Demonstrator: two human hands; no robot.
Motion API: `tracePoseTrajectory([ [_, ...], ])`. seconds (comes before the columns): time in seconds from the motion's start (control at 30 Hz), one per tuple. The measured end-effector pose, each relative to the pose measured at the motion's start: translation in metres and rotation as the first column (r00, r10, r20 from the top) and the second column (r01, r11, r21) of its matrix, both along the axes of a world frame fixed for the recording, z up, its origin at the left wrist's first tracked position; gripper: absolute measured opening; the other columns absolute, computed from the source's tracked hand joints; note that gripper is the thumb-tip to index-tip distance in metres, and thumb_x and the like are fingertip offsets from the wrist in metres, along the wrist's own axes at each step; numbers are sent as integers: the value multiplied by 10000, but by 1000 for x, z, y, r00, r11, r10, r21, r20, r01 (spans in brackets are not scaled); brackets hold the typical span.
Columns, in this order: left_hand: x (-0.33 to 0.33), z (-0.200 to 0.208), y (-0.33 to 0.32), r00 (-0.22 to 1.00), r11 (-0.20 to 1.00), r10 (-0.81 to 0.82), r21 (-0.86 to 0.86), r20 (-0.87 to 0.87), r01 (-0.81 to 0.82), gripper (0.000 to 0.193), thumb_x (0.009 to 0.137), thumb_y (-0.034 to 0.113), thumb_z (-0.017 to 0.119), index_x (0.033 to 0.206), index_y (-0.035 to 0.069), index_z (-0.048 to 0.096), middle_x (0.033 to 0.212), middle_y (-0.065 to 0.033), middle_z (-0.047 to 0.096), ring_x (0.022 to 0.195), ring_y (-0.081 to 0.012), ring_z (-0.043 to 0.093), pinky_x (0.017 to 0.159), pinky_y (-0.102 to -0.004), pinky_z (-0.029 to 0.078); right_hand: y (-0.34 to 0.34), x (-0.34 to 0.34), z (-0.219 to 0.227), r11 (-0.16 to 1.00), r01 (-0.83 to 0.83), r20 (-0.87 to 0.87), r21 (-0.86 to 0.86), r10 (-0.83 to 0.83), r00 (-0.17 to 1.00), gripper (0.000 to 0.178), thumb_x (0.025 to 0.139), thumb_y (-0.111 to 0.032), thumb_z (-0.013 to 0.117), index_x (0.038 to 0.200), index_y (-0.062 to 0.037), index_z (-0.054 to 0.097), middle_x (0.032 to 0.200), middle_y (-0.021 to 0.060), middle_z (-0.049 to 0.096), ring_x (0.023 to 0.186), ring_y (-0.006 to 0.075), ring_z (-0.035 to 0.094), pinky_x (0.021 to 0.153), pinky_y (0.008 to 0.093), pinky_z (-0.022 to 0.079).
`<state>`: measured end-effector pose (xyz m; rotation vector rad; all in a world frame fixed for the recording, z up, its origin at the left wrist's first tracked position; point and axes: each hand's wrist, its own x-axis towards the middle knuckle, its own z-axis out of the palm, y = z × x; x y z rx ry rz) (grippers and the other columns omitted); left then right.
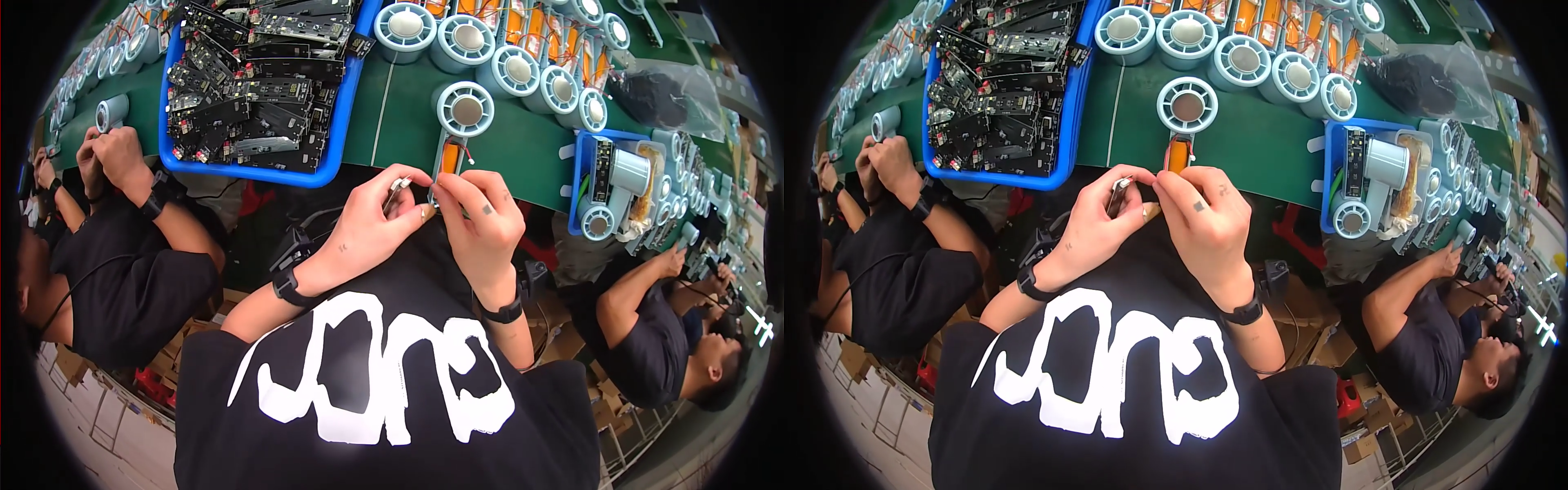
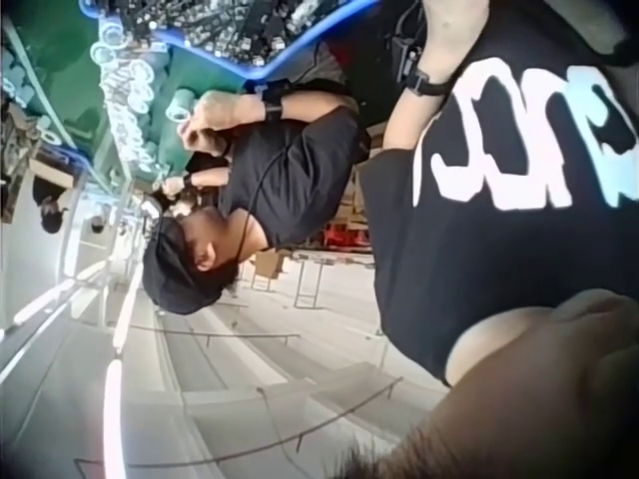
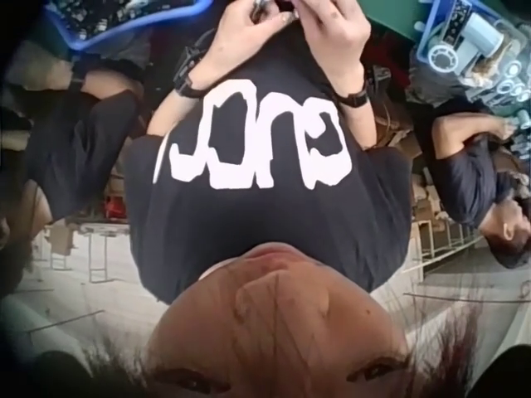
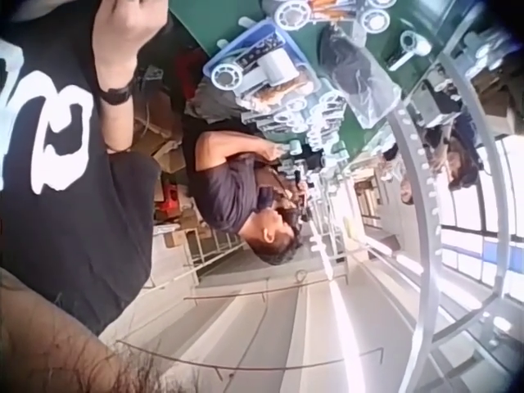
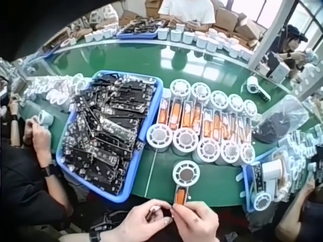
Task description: The person picks up a circuit board from a tray, connects a wire to it by hand, and fits the board into a handheld fan housing. After pressing the components together, the person places the assembled fan onto the table and reaches for another circuit board.
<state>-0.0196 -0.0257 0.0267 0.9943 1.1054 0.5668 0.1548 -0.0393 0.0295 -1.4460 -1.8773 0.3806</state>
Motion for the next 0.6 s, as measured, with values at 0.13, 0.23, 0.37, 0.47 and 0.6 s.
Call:
tracePoseTrajectory([
  [0.13,10,8,12,973,952,108,-303,204,-43,206,981,106,642,1154,-2,617,737,60,482,565,-4,354,483,-197,270,-1,0,2,979,94,-201,-181,-131,971,118,818,46,770,911,13,707,881,84,670,716,134,642,634,247,507],
  [0.23,15,4,17,918,875,229,-481,324,-48,164,1000,141,636,1098,10,620,730,66,486,538,-3,358,462,-205,265,1,3,0,955,107,-333,-276,-200,921,146,816,46,767,944,15,704,851,82,669,710,139,641,631,244,502],
  [0.37,17,-9,15,880,823,307,-565,363,-54,135,1013,159,628,1053,30,621,715,70,489,509,3,349,434,-203,234,2,2,6,931,64,-371,-360,-206,905,153,831,62,740,973,22,698,839,79,671,716,133,639,637,241,501],
  [0.47,16,-14,18,874,818,319,-572,367,-58,120,1015,159,622,1035,41,619,702,72,484,502,6,340,427,-201,219,4,4,2,954,23,-285,-297,-112,952,149,838,71,724,976,28,690,838,72,676,716,115,634,638,237,497],
  [0.6,11,-15,18,869,814,320,-579,377,-49,113,1023,163,611,1011,50,606,683,74,469,502,5,331,431,-202,216,-1,10,-2,950,39,-295,-311,-136,946,154,834,86,715,974,28,685,846,62,682,700,95,622,625,231,487],
])
